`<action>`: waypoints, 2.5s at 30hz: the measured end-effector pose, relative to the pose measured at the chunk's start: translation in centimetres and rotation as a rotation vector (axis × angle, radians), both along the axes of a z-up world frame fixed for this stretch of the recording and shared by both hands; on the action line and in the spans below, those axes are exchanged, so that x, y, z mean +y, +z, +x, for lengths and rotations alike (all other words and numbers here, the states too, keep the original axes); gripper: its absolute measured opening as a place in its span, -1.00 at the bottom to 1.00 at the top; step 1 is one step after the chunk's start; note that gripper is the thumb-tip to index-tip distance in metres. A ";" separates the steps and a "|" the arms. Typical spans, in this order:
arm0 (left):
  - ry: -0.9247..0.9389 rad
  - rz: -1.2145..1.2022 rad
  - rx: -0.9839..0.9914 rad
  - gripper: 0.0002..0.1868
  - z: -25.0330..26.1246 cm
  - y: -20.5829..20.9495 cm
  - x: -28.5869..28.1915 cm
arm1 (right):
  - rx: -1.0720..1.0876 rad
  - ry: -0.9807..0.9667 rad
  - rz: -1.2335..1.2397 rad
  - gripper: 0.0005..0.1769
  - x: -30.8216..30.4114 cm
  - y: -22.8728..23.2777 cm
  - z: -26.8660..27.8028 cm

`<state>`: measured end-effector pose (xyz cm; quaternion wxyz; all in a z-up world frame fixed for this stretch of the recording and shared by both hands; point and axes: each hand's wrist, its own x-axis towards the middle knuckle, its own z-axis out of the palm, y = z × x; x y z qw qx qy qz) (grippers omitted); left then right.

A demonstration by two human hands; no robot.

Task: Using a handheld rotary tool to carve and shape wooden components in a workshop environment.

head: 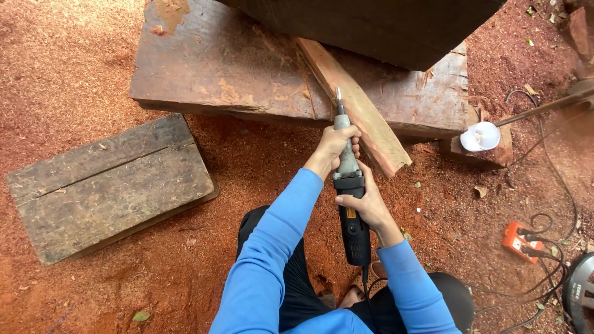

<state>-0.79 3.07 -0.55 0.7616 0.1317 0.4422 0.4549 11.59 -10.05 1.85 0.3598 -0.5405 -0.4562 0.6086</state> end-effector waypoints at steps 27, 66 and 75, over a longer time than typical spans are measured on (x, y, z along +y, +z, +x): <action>0.072 -0.001 -0.063 -0.80 0.7 -2.6 1.3 | -0.131 0.041 -0.030 0.24 1.8 -0.1 1.5; 0.381 0.110 0.413 -0.50 -0.2 9.5 -7.6 | 0.369 0.430 -0.179 -0.37 -6.0 -3.1 9.1; 0.370 0.123 0.357 -0.44 -2.1 7.9 -8.0 | 0.427 0.501 -0.114 0.06 -8.1 -2.5 10.7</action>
